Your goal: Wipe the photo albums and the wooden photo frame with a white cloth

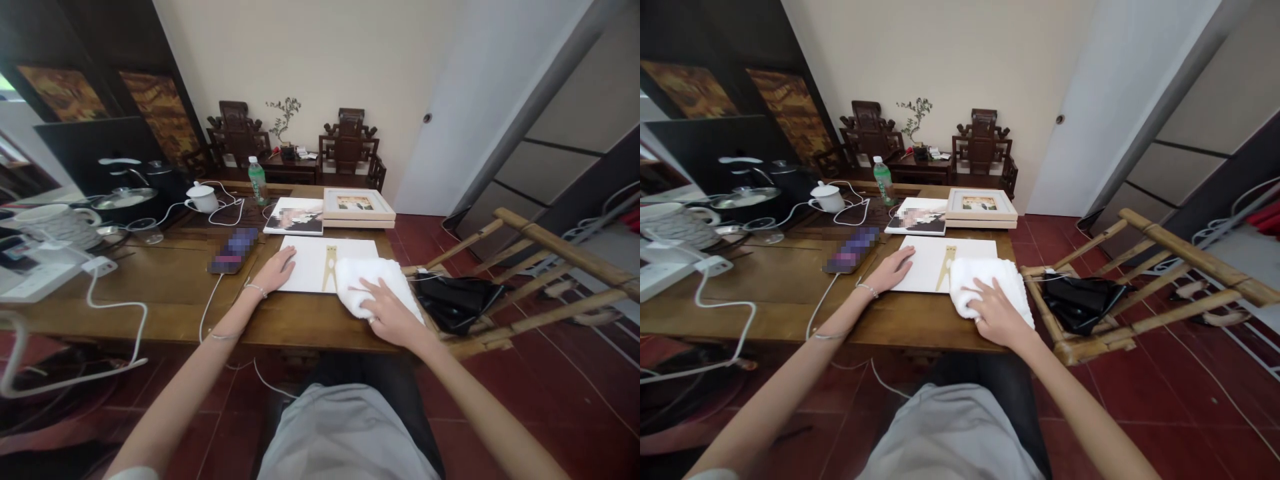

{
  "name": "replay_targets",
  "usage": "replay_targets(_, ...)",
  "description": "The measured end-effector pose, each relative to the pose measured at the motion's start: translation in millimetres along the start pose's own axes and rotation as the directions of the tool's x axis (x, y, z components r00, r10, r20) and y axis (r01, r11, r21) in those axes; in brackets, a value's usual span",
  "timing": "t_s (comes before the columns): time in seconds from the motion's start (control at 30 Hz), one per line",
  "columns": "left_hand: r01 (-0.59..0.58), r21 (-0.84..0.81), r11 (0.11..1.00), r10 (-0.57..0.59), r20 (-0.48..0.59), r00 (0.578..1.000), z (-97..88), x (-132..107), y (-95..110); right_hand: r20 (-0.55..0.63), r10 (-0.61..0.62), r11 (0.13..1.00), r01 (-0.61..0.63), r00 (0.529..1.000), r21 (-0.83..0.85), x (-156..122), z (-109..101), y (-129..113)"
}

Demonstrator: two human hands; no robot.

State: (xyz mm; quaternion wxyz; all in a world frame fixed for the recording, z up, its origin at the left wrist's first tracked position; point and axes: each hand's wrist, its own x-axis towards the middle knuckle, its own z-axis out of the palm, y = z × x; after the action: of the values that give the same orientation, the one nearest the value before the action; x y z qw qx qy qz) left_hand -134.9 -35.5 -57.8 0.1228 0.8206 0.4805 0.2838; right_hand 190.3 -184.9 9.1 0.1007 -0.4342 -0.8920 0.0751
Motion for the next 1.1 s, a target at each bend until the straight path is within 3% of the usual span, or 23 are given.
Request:
replay_targets(0.1,0.001,-0.008,1.0,-0.001,-0.006,1.0,0.4,0.2,-0.5,-0.016,0.034,0.999,-0.034,0.999,-0.036,21.4,-6.0,17.6)
replay_targets(0.37,0.004,-0.023,1.0,-0.004,-0.001,1.0,-2.9,-0.3,0.1,-0.018,0.163,0.981,-0.164,0.986,-0.103,116.8,-33.0,73.6)
replay_targets(0.5,0.004,-0.022,1.0,-0.005,-0.003,1.0,-3.1,-0.1,0.1,-0.027,0.166,0.981,-0.168,0.986,-0.096,133.4,-38.0,84.7)
replay_targets(0.63,0.006,-0.029,1.0,-0.006,-0.001,1.0,-2.6,-0.2,1.1,-0.013,0.173,0.978,-0.173,0.985,-0.113,113.5,-31.0,74.8)
replay_targets(0.93,0.002,-0.031,1.0,-0.002,0.002,1.0,-2.6,-0.4,4.6,0.024,0.014,0.999,-0.013,1.0,-0.038,2.8,-14.5,12.7)
replay_targets(1.0,0.002,-0.036,0.999,-0.002,-0.003,1.0,-2.3,-0.5,4.3,0.035,0.004,1.0,-0.004,0.999,-0.005,-2.5,-14.8,11.1)
replay_targets(1.1,0.008,-0.039,0.999,-0.008,-0.005,1.0,-2.2,-0.7,3.9,0.044,0.044,0.999,-0.044,0.998,0.003,15.2,-13.7,20.7)
